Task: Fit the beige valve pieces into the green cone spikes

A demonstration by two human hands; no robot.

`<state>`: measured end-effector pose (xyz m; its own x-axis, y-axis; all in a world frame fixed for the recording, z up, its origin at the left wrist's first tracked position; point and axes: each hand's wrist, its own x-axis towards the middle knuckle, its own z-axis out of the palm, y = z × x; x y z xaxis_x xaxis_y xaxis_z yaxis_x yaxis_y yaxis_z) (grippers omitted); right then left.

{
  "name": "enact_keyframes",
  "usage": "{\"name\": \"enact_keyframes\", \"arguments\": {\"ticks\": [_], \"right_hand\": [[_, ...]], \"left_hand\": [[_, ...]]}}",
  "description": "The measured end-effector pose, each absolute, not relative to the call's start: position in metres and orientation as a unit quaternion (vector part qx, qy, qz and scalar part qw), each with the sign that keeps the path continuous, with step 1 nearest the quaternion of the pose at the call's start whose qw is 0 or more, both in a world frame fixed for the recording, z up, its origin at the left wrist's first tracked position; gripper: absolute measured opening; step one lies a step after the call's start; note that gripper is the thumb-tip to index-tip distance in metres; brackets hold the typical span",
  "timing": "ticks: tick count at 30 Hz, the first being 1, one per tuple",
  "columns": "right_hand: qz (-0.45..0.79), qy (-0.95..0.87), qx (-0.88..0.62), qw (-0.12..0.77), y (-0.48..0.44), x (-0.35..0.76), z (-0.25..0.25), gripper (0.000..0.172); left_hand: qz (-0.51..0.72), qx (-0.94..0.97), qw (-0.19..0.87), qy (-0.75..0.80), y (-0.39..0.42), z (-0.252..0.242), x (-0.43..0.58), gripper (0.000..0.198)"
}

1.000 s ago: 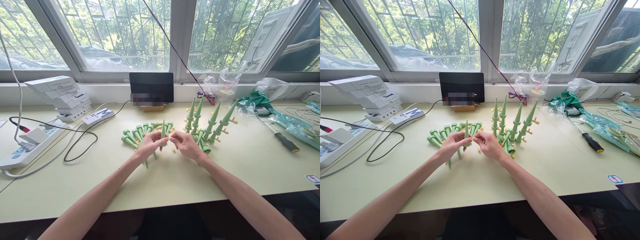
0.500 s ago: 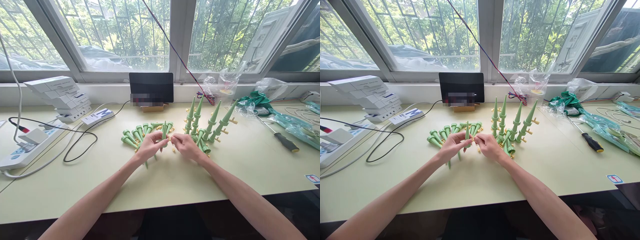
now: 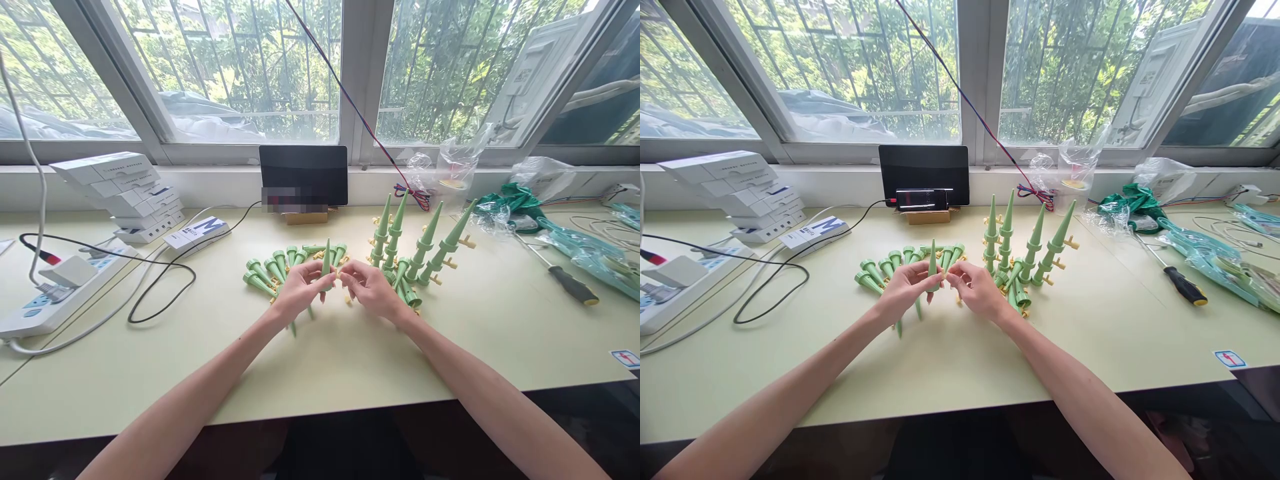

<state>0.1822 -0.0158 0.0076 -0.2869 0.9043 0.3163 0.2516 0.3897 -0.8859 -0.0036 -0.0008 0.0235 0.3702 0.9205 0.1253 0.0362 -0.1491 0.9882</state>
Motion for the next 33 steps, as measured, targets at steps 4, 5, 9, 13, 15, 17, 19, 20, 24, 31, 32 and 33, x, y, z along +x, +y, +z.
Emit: {"name": "enact_keyframes", "arguments": {"ticks": [4,5,9,13,15,17,19,20,24,31,32,33], "right_hand": [[0.355,-0.714,-0.410,0.443,-0.0162,0.1819,0.0089,0.023],[0.350,-0.716,-0.410,0.443,-0.0165,0.1819,0.0090,0.022],[0.337,-0.723,-0.411,0.441,-0.0178,0.1820,0.0083,0.021],[0.334,-0.725,-0.416,0.436,-0.0189,0.1819,0.0082,0.021],[0.332,-0.725,-0.418,0.435,-0.0191,0.1819,0.0087,0.021],[0.329,-0.726,-0.418,0.435,-0.0191,0.1819,0.0091,0.021],[0.328,-0.728,-0.417,0.433,-0.0190,0.1820,0.0091,0.021],[0.327,-0.729,-0.418,0.432,-0.0190,0.1821,0.0089,0.022],[0.321,-0.730,-0.427,0.427,-0.0194,0.1825,0.0083,0.023],[0.336,-0.724,-0.429,0.422,-0.0209,0.1817,0.0102,0.025],[0.338,-0.724,-0.429,0.422,-0.0209,0.1816,0.0103,0.026],[0.340,-0.723,-0.429,0.422,-0.0208,0.1817,0.0102,0.026]], "left_hand": [[0.415,0.625,0.543,0.377,-0.0005,0.0225,-0.0044,0.030],[0.415,0.626,0.543,0.376,-0.0004,0.0219,-0.0045,0.030],[0.414,0.632,0.540,0.372,-0.0001,0.0199,-0.0042,0.031],[0.408,0.638,0.535,0.374,-0.0005,0.0201,-0.0037,0.032],[0.407,0.640,0.534,0.373,-0.0007,0.0206,-0.0036,0.032],[0.409,0.641,0.534,0.371,-0.0007,0.0208,-0.0036,0.032],[0.411,0.641,0.532,0.370,-0.0008,0.0204,-0.0035,0.032],[0.412,0.641,0.531,0.371,-0.0008,0.0201,-0.0034,0.032],[0.417,0.644,0.524,0.370,-0.0009,0.0186,-0.0030,0.032],[0.420,0.658,0.508,0.364,-0.0017,0.0178,-0.0029,0.031],[0.419,0.661,0.505,0.364,-0.0019,0.0179,-0.0030,0.031],[0.418,0.664,0.502,0.364,-0.0019,0.0179,-0.0031,0.031]]}}
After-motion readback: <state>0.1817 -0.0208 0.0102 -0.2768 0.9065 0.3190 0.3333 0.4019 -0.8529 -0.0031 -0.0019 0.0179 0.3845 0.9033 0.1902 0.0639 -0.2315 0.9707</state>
